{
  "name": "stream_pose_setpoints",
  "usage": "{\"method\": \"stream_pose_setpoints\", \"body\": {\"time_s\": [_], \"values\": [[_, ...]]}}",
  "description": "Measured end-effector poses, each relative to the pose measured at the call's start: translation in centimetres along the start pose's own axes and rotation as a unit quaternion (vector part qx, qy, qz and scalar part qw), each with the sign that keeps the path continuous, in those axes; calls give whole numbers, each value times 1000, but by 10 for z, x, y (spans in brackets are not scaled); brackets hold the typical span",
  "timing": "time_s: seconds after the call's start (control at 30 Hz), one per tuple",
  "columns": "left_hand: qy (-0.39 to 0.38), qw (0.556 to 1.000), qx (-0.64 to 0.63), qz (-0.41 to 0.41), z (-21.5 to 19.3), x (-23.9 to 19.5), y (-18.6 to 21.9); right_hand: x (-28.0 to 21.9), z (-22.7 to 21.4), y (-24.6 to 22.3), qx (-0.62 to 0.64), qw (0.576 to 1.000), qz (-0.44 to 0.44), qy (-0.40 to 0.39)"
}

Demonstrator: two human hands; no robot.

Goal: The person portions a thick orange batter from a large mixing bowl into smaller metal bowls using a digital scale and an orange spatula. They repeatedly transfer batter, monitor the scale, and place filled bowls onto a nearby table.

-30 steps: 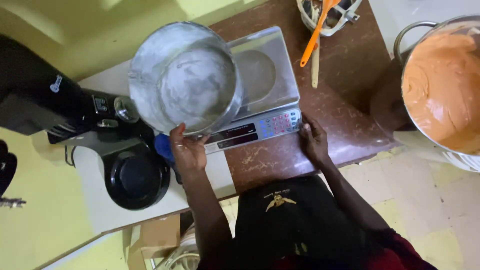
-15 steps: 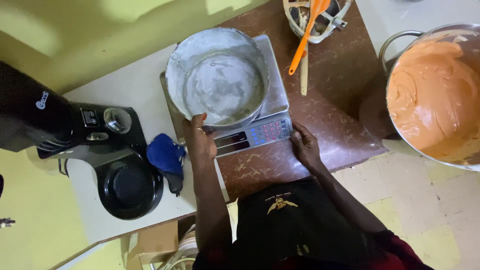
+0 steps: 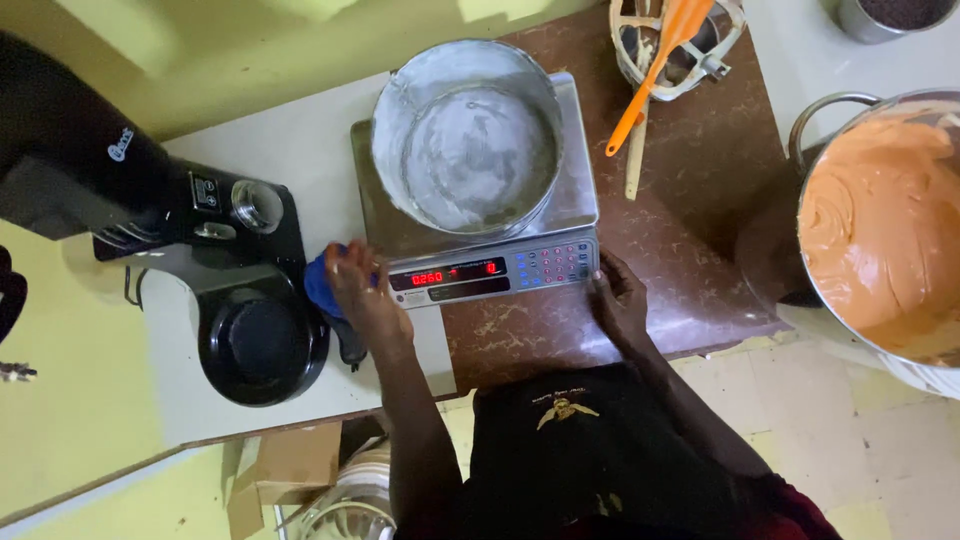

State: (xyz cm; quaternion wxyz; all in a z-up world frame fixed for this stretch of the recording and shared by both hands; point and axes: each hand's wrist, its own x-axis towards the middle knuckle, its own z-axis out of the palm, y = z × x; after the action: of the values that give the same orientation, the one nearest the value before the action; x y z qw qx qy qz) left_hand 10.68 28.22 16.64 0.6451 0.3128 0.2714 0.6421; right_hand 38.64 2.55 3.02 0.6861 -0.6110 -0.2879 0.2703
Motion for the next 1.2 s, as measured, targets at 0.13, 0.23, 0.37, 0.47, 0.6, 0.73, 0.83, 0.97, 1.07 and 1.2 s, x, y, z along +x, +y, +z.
{"method": "stream_pose_setpoints", "body": {"time_s": [0.13,0.23,0.37,0.47,0.6,0.73,0.83,0.97,1.07,1.2], "values": [[-19,658,739,140,-199,-12,-101,1,5,-17,-17,1000,-6,14],[33,693,696,184,-213,-41,-145,4,0,1,-14,999,-19,32],[119,929,350,34,-155,-68,-127,10,-4,24,-2,999,-16,44],[132,922,365,0,-108,-89,-102,11,3,-9,-1,999,-18,48],[154,916,345,-137,-92,-103,-88,23,7,-28,-30,997,-43,48],[138,909,364,-152,-35,-117,-54,36,1,-21,-66,994,-75,35],[77,916,377,-115,-152,-111,-107,35,3,-15,-48,994,-78,50],[104,885,453,-7,-136,-112,-103,35,-2,-13,-47,995,-78,51],[100,863,493,44,-120,-113,-95,33,0,-13,-40,995,-76,55],[95,884,456,51,-114,-114,-91,31,0,7,-13,996,-65,64]]}}
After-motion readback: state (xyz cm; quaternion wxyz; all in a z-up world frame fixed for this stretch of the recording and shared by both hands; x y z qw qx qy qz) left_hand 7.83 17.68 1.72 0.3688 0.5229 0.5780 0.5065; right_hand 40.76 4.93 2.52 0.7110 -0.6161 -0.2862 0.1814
